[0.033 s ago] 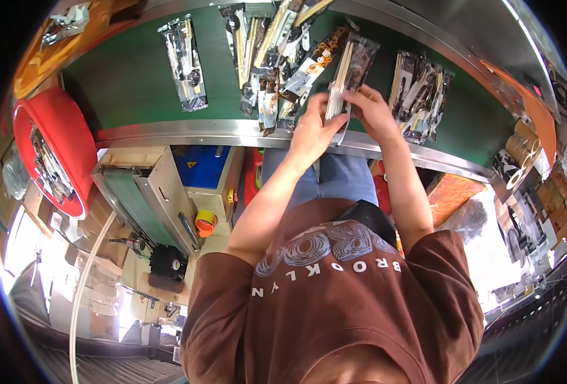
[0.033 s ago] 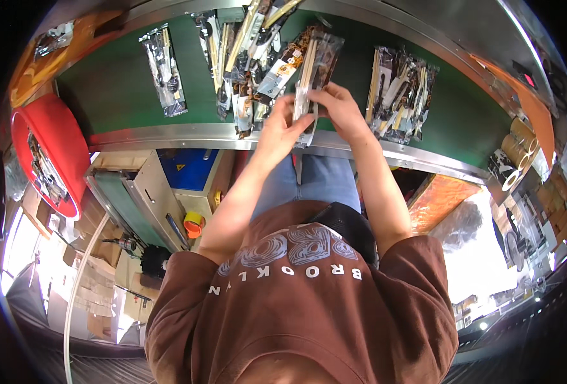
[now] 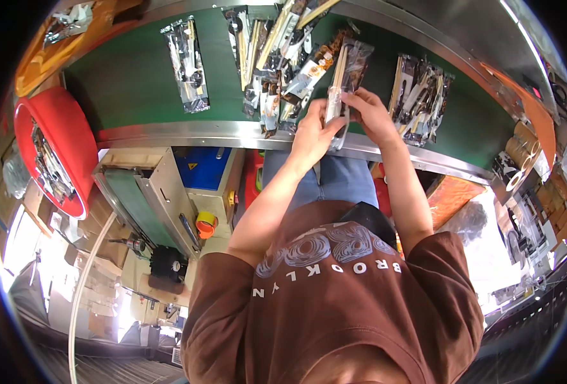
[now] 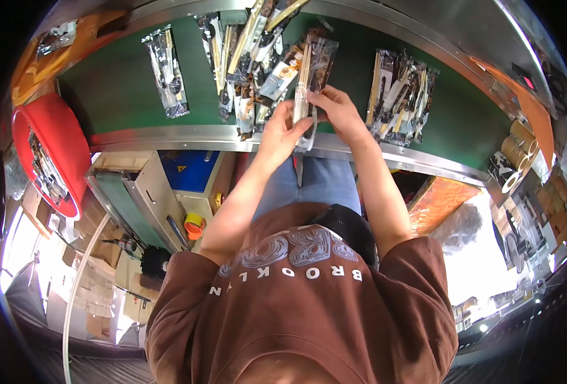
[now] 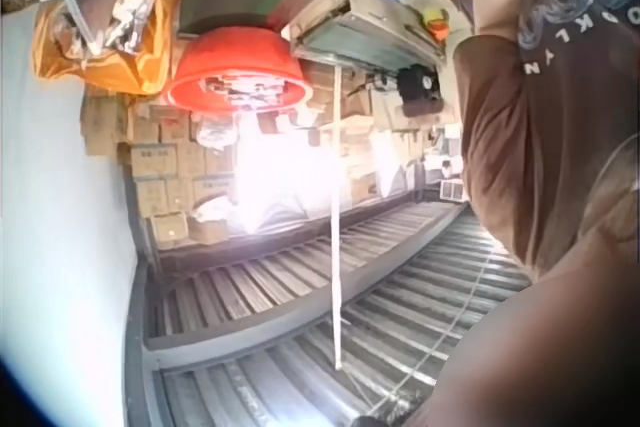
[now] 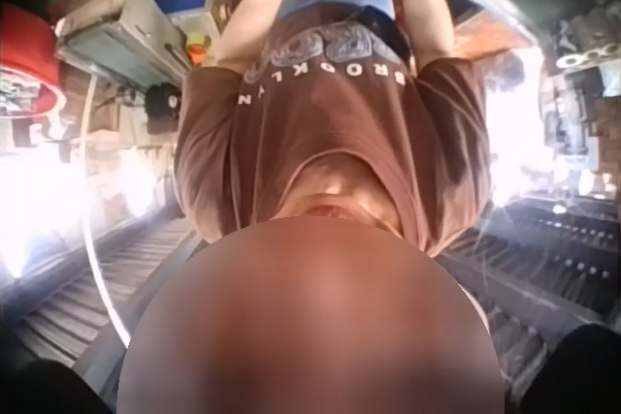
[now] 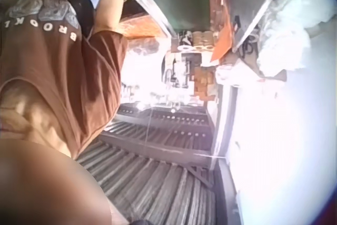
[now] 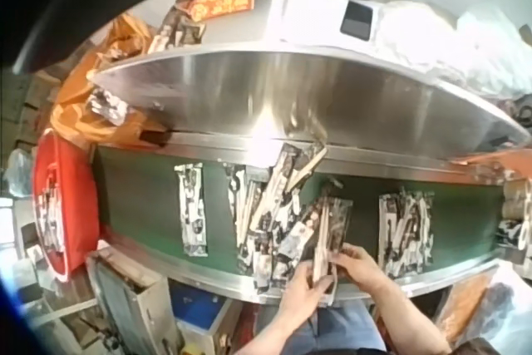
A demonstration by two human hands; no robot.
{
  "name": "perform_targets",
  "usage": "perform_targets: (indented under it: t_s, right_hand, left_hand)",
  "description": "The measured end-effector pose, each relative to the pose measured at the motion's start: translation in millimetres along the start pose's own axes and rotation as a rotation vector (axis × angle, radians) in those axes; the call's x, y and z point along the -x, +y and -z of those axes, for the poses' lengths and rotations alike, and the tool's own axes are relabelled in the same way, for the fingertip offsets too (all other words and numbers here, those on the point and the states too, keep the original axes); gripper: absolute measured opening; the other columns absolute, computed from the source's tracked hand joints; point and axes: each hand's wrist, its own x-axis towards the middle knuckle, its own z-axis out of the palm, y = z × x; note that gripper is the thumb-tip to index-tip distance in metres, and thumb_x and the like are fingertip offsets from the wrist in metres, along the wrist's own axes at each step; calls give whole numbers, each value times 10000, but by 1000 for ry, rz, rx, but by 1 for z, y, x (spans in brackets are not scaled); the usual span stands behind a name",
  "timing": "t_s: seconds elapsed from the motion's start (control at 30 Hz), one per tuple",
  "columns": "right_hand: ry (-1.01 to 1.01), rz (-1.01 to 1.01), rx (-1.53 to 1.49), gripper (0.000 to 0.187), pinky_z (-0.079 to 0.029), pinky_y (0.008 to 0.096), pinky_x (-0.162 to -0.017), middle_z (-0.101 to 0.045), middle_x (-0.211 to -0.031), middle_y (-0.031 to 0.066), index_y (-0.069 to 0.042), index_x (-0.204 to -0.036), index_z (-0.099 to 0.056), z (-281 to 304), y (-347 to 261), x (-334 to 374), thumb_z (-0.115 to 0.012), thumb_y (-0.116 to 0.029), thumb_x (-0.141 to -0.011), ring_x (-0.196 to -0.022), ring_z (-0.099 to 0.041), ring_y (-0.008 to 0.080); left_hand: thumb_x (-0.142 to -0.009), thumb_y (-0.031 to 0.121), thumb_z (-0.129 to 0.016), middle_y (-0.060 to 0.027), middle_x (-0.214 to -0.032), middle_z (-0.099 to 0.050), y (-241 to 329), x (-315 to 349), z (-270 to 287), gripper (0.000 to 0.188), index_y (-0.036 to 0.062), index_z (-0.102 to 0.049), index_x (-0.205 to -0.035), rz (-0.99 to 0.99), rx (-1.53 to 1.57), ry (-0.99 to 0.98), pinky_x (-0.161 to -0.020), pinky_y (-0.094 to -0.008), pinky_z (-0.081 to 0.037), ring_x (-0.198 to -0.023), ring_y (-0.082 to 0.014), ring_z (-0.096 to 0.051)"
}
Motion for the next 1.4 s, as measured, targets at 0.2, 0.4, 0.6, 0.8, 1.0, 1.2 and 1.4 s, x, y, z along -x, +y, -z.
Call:
perform_targets:
  t_s: [0.2, 0.4, 0.6, 0.8, 1.0, 1.2, 1.4]
  right_hand:
    - [408, 56, 253, 425, -491, 268, -584, -592, -808, 60, -27, -922, -559, -8, 13, -42, -614, -429, -795, -688, -582, 148]
    - [790, 164, 882, 524, -469, 405, -716, -632, -838, 188, 30, -867, -558, -35, 7, -91, -612, -474, -734, -785, -613, 360]
    - [788, 431, -24, 201, -448, 294, -496, -573, -735, 77, -3, -873, -558, 9, 17, -115, -460, -152, -781, -596, -542, 153]
    - [833, 296, 23, 390, -412, 348, -588, -558, -803, 53, -31, -969, -544, -38, -43, -169, -637, -356, -774, -659, -494, 168]
    - [527, 405, -434, 356, -487, 354, -689, -610, -878, 115, -14, -993, -535, -51, -54, -139, -717, -193, -745, -791, -594, 235]
    - [226, 311, -590, 313, -439, 412, -890, -587, -1034, 154, 24, -1090, -499, 18, -61, -53, -555, -190, -870, -1017, -548, 302]
    - [239, 248, -660, 303, -442, 413, -886, -589, -1028, 160, 26, -1085, -505, 50, -55, -17, -565, -168, -860, -1002, -556, 301]
  left_hand:
    - [-869, 216, -559, -92, -923, -547, 47, 33, 125, 280, 18, -502, -1059, -306, -526, 570, -722, -299, -451, -793, -159, -523]
    - [-894, 333, -482, -108, -865, -619, 135, 123, 453, 335, 21, -547, -999, -244, -965, 1459, -671, -380, -464, -753, -240, -589]
    - [-759, 420, -641, -171, -889, -607, 206, 126, 543, 560, -40, -520, -1055, 37, -1931, 1615, -751, -414, -466, -787, -346, -583]
    - [-679, 93, -613, -205, -803, -623, 138, -13, 258, 233, -68, -615, -848, -585, -1070, 654, -725, -400, -470, -748, -341, -608]
    - [-702, 274, -699, -148, -906, -566, 27, -71, 109, 441, 17, -545, -1026, -509, -925, 444, -774, -407, -390, -852, -315, -503]
    - [-629, 161, -756, -112, -802, -570, 6, -78, 135, 388, 17, -560, -931, -453, -813, 358, -656, -328, -442, -708, -241, -559]
    - [-723, 232, -732, -61, -878, -570, 23, -55, 136, 453, -49, -520, -1008, 64, -149, 101, -695, -225, -431, -770, -123, -542]
